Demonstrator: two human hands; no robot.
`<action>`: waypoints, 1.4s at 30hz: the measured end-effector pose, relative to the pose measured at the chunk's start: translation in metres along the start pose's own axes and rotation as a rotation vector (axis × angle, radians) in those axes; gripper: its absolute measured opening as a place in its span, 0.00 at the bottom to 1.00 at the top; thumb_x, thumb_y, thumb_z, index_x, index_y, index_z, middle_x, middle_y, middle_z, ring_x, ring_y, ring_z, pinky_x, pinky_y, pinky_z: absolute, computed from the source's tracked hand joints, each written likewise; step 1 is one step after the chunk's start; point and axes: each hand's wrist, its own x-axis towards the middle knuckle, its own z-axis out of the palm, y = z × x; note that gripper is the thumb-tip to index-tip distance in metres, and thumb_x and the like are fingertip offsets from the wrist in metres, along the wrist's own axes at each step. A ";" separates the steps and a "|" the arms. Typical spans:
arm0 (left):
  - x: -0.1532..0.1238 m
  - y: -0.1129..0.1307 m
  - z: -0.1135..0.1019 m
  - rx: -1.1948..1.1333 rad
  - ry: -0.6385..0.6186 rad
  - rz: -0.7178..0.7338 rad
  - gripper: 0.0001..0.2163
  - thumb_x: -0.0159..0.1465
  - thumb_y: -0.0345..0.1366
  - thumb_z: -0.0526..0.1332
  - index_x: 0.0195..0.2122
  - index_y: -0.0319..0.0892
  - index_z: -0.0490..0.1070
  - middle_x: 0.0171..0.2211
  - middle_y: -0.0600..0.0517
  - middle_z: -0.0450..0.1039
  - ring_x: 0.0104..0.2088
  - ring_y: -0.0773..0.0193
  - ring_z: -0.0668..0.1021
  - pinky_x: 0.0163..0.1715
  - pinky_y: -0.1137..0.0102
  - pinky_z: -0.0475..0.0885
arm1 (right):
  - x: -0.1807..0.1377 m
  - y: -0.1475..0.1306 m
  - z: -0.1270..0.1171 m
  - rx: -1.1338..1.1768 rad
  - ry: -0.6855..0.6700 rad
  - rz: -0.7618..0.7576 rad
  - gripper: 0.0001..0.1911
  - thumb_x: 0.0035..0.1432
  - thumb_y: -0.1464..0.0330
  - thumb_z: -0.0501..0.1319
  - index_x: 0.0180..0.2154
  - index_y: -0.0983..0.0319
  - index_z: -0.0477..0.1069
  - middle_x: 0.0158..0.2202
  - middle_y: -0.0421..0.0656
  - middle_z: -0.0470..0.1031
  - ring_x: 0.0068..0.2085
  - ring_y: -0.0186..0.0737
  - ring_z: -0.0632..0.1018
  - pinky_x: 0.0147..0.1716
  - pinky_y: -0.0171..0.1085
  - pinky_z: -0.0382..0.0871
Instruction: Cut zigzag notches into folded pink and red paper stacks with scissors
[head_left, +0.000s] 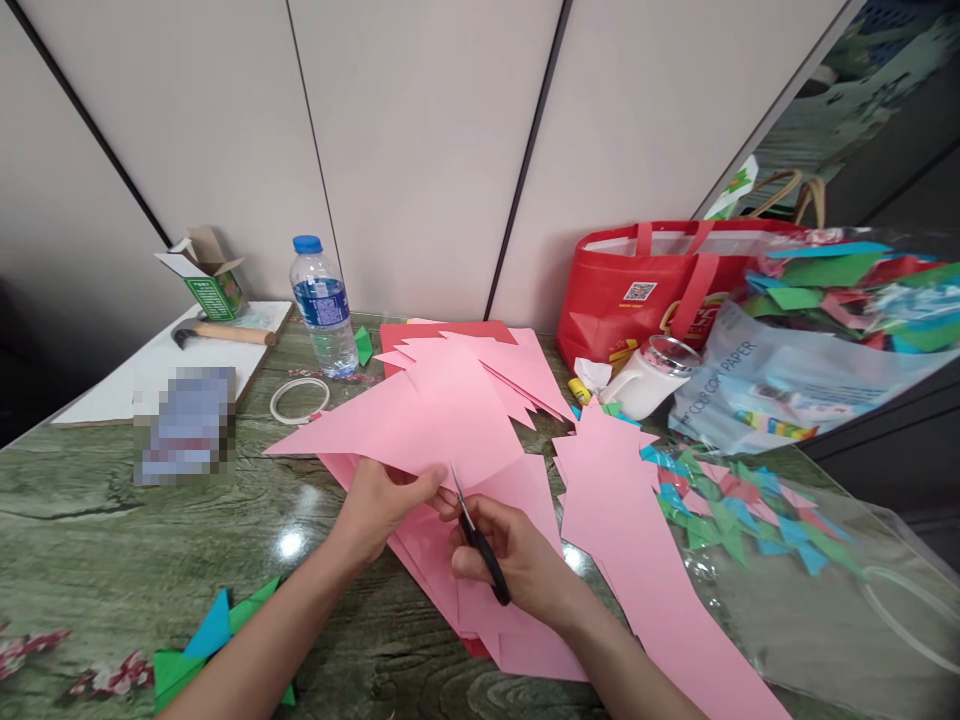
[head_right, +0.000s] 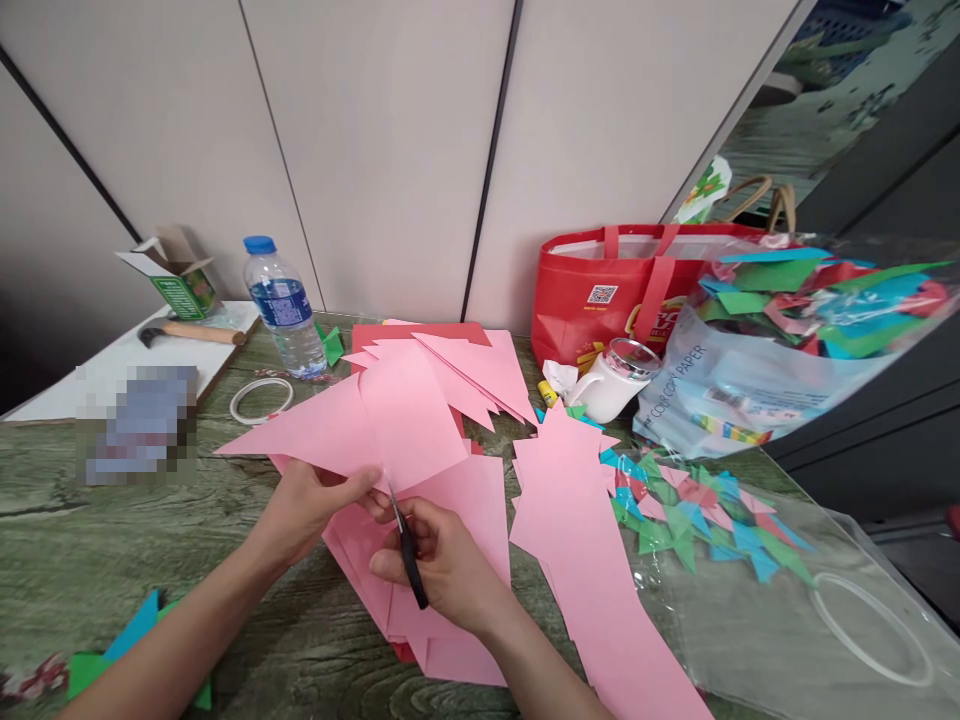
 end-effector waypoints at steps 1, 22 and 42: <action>0.000 0.000 0.000 0.005 -0.001 0.000 0.04 0.51 0.31 0.63 0.22 0.38 0.71 0.17 0.51 0.76 0.18 0.61 0.77 0.24 0.68 0.75 | 0.000 0.000 0.000 -0.003 0.004 0.000 0.20 0.41 0.66 0.69 0.35 0.64 0.65 0.26 0.36 0.65 0.27 0.29 0.65 0.27 0.31 0.60; -0.001 0.000 0.000 -0.013 0.026 0.016 0.04 0.51 0.32 0.64 0.22 0.38 0.73 0.18 0.50 0.76 0.19 0.61 0.77 0.23 0.67 0.75 | 0.000 0.002 0.001 0.001 0.035 0.072 0.20 0.44 0.60 0.67 0.37 0.64 0.67 0.16 0.33 0.66 0.17 0.30 0.71 0.17 0.30 0.64; 0.003 -0.002 -0.006 -0.110 0.074 0.067 0.05 0.51 0.33 0.65 0.26 0.38 0.71 0.19 0.53 0.75 0.17 0.66 0.74 0.20 0.71 0.73 | 0.001 0.008 0.001 0.060 0.062 0.072 0.21 0.41 0.58 0.68 0.33 0.64 0.67 0.15 0.34 0.68 0.13 0.29 0.69 0.10 0.27 0.63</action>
